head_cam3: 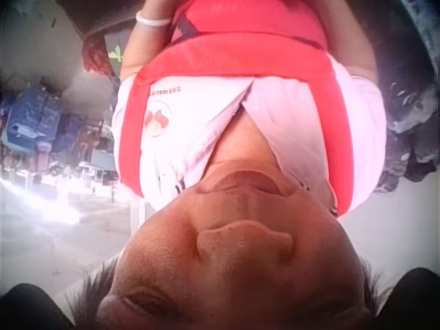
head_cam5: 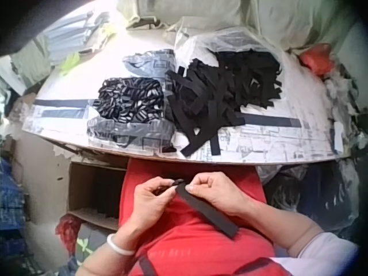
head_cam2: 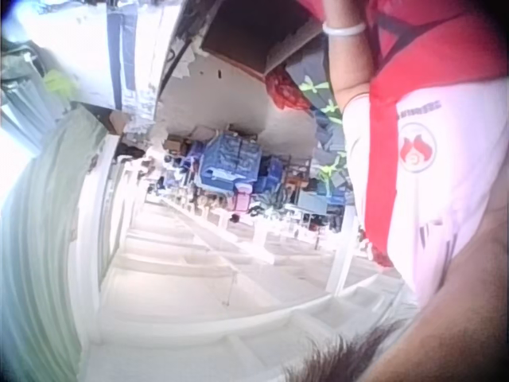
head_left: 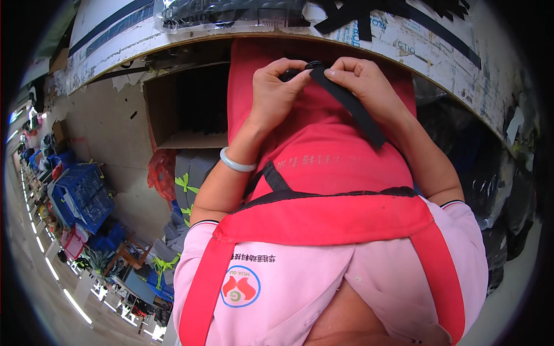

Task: The person is assembling plastic buckles onto black nylon webbing straps at a manufacturing workbench.

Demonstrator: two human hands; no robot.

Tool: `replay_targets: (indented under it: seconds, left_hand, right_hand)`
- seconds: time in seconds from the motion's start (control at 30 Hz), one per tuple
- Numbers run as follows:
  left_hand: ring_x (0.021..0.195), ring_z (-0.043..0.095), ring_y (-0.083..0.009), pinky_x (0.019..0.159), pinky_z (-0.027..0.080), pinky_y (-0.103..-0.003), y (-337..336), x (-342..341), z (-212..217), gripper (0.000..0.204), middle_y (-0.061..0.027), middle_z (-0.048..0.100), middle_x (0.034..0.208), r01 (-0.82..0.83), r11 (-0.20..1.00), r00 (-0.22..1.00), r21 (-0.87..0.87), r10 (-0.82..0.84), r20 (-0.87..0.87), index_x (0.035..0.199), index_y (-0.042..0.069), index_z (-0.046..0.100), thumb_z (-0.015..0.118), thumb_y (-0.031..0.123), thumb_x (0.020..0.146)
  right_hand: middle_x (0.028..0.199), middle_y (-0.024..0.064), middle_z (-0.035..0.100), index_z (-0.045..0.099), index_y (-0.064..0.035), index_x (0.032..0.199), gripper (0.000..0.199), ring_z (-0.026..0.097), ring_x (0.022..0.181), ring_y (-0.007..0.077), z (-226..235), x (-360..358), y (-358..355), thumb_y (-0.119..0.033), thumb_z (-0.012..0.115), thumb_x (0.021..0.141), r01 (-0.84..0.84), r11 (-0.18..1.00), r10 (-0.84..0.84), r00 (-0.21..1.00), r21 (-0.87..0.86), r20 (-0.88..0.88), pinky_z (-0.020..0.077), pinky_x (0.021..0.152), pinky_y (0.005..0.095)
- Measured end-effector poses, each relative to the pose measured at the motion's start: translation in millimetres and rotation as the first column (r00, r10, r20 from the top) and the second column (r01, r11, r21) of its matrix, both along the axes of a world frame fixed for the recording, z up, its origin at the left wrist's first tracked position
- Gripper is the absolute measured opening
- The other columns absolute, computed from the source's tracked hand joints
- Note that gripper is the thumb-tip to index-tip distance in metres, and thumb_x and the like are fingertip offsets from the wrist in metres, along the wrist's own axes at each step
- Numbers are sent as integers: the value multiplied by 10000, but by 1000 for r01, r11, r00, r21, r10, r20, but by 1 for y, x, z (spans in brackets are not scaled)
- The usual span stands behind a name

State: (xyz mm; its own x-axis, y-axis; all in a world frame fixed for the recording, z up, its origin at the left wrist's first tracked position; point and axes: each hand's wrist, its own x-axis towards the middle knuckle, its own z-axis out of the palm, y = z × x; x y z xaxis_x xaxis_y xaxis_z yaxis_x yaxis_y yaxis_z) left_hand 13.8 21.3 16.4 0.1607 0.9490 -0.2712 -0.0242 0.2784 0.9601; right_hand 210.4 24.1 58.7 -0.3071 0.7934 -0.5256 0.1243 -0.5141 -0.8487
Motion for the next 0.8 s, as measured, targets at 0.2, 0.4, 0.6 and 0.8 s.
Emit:
replay_targets:
  seconds: [0.2,0.4,0.6,0.8]
  left_hand:
    - [672,540,-50,553,397,-194,4,2,-3,152,15,584,760,103,896,960,431,24,-279,923,-9,669,732,8,785]
    - [672,563,-108,602,444,-218,7,1,0,172,-37,606,763,127,811,938,571,88,-334,918,-11,666,724,-22,757]
    - [682,593,-128,601,455,-228,0,1,-2,168,-60,621,762,-4,950,976,311,71,-207,924,-3,673,730,-8,766]
    - [694,583,-82,612,463,-215,-2,4,-3,121,-16,652,808,115,744,949,659,113,-293,911,-5,684,728,20,801]
  right_hand:
    - [649,-9,570,597,-40,875,187,531,498,45,2,-7,-3,-215,603,940,161,976,-190,959,-145,-212,421,434,182]
    - [667,33,595,588,-21,919,193,546,478,75,-13,-16,-6,-211,594,952,249,964,-265,895,-91,-360,463,432,202]
    - [695,48,598,567,-10,1039,239,568,547,80,-16,-20,-7,-226,607,946,289,957,-284,917,-24,-279,501,494,212]
    - [760,51,612,540,16,1155,349,584,609,83,-22,-17,-1,-252,611,944,260,963,-269,897,-73,-350,511,543,200]
